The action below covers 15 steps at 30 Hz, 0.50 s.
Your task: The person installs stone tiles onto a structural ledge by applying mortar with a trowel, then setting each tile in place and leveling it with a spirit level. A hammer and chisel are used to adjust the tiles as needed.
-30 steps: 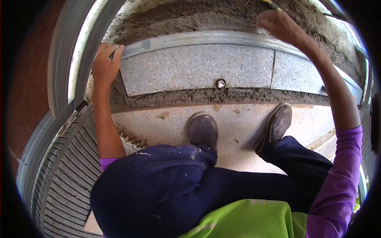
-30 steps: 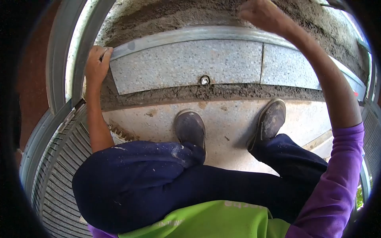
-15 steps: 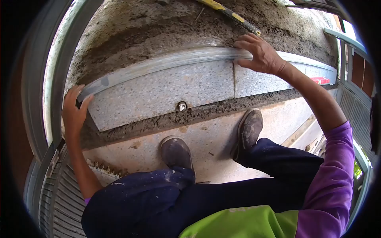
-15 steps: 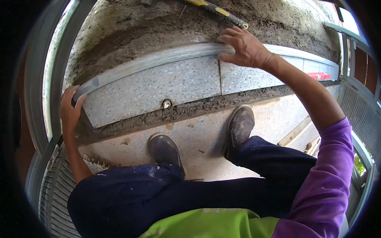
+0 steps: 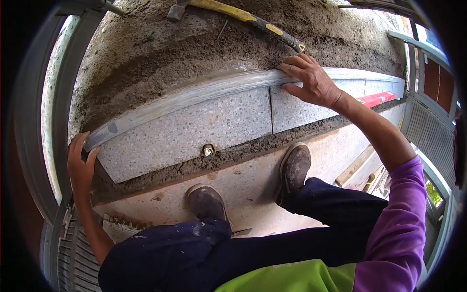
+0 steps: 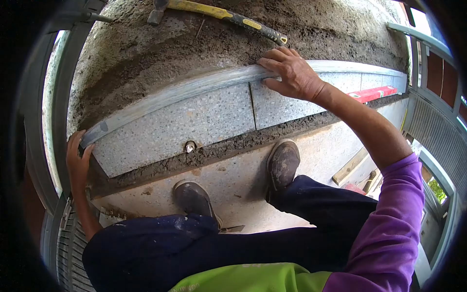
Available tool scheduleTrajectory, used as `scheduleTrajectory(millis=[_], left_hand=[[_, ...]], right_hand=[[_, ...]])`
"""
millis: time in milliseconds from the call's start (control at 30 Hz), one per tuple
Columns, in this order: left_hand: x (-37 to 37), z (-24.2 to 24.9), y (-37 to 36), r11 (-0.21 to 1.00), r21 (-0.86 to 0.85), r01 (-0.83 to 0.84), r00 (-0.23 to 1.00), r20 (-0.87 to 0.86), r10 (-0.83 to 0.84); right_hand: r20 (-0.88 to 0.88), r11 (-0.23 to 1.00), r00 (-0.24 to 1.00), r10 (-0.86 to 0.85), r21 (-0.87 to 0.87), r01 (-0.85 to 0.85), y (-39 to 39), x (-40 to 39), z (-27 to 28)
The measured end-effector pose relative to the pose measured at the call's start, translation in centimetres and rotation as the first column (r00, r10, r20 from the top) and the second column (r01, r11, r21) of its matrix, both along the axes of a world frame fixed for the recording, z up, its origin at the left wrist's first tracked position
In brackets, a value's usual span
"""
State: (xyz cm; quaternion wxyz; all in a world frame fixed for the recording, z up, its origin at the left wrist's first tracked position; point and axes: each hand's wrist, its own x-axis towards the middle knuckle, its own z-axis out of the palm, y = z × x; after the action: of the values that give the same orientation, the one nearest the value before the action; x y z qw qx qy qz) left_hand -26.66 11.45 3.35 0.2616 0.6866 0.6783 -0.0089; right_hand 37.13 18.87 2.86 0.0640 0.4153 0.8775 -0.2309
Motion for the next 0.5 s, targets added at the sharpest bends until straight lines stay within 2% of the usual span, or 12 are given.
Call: scheduleTrajectory(millis=[500], left_hand=[[-0.4,-0.22,0.0,0.999,-0.042,-0.006,1.0,-0.026,0.005]], right_hand=[[-0.07,1.0,0.997,0.011,0.01,-0.01,-0.24,-0.1,-0.16]])
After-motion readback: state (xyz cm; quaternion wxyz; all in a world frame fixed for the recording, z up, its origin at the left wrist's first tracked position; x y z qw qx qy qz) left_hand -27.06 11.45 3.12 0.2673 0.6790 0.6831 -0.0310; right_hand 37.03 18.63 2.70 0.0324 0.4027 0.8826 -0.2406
